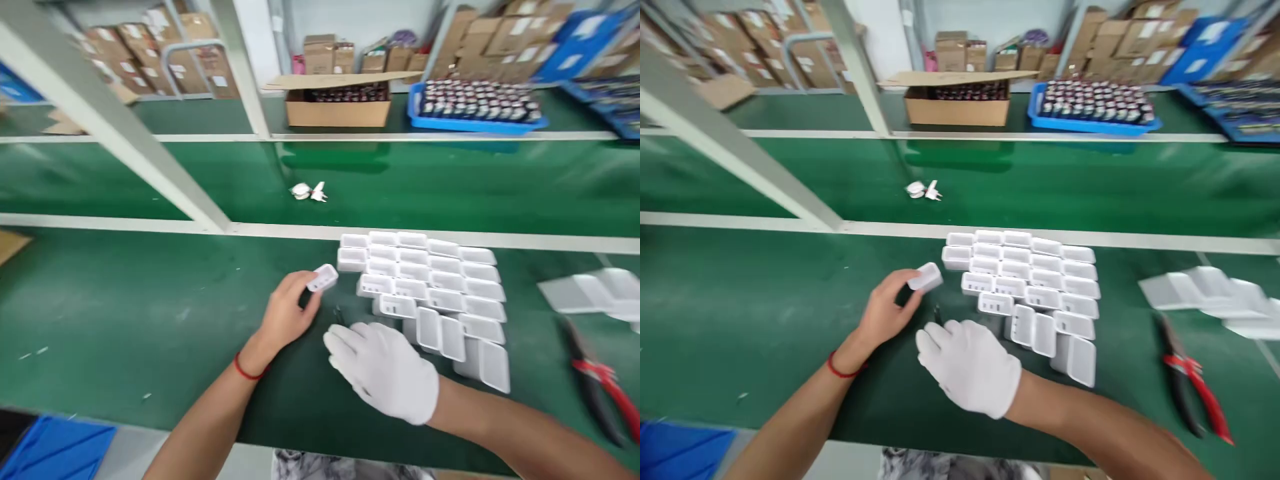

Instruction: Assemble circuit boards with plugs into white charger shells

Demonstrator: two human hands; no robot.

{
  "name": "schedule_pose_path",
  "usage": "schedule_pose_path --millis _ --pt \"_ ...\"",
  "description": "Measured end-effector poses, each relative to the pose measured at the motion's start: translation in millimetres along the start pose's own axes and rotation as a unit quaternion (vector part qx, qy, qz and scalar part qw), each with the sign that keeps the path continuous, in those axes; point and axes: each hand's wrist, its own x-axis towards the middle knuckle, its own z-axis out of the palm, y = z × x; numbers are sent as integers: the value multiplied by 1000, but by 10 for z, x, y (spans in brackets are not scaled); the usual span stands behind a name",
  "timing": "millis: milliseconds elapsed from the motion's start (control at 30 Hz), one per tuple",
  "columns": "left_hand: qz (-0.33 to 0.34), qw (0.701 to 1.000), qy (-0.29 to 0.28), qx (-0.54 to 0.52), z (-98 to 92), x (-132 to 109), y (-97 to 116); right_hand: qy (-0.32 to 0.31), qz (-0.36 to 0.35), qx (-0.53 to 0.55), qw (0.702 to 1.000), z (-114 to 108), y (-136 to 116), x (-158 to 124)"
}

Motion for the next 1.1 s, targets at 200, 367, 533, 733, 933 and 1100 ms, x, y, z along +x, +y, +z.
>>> schedule_pose_path --millis 200,367,533,733,933,1100 --pt "-42 996 63 49 27 30 -104 -96 76 -42 992 197 -32 -45" --pt "-78 995 27 48 54 -21 -40 -107 -3 -61 992 -188 70 22" --pt "-70 995 -1 75 98 -37 -13 -167 72 8 983 -547 578 565" --pt "-32 990 -63 121 80 -29 47 -105 279 -61 953 -404 1321 1527" --pt "18 988 -80 129 123 -73 121 -132 338 -75 929 -18 1689 2155" --pt "-3 992 -81 101 133 -82 95 -138 399 -44 906 130 1789 2300"
